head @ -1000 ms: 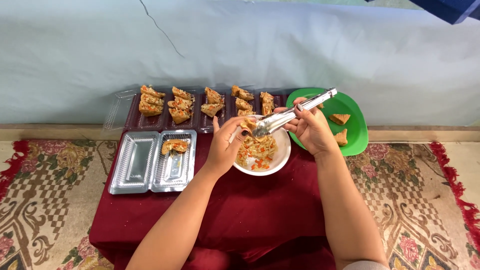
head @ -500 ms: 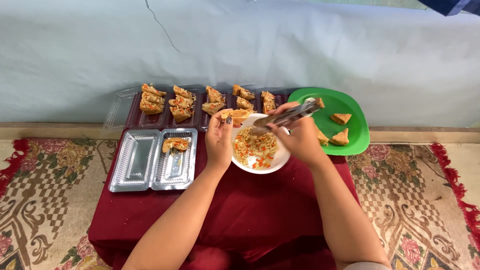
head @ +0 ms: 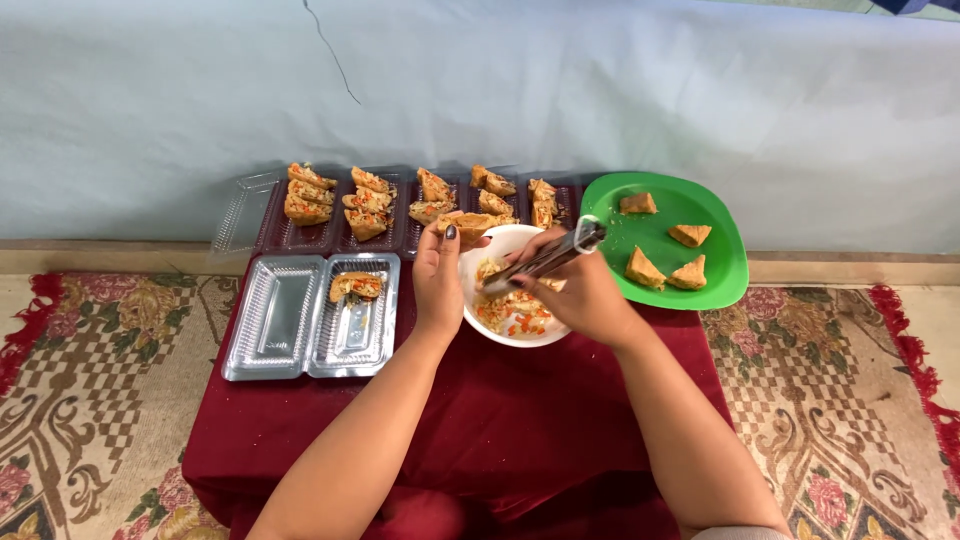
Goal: A person uses metal tongs to pick up fried snacks, dip them into a bowl of shredded toppings, and place them into clear plastic containers for packaging.
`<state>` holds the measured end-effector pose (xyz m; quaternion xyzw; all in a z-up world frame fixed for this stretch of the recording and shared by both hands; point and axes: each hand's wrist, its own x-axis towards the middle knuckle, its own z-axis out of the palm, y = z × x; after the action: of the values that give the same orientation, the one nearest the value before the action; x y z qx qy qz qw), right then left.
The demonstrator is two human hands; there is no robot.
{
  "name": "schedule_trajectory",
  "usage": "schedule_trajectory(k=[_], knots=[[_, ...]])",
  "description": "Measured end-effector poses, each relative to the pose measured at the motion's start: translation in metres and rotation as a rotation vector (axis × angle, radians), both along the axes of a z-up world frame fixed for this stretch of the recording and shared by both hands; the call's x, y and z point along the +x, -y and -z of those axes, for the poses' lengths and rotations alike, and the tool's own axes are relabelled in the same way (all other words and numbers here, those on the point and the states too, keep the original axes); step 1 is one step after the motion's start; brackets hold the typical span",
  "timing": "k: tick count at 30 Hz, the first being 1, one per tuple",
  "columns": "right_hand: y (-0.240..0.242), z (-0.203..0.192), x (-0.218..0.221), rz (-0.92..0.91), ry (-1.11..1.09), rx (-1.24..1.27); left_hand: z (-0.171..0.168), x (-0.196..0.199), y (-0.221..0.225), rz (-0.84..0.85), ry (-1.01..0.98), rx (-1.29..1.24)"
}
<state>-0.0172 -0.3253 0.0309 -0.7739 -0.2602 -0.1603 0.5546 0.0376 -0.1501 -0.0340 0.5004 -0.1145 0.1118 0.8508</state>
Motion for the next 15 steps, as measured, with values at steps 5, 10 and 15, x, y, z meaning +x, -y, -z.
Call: schedule_trajectory(k=[5, 10, 15], knots=[[-0.008, 0.000, 0.001, 0.102, 0.106, 0.041, 0.006, 0.004, 0.001, 0.008, 0.000, -0.016], [-0.016, 0.012, -0.005, -0.018, 0.030, 0.062, 0.019, 0.012, -0.007, 0.026, -0.054, -0.047], [-0.007, 0.004, 0.000, 0.048, 0.060, 0.093, 0.019, 0.013, -0.002, 0.040, -0.046, -0.046]])
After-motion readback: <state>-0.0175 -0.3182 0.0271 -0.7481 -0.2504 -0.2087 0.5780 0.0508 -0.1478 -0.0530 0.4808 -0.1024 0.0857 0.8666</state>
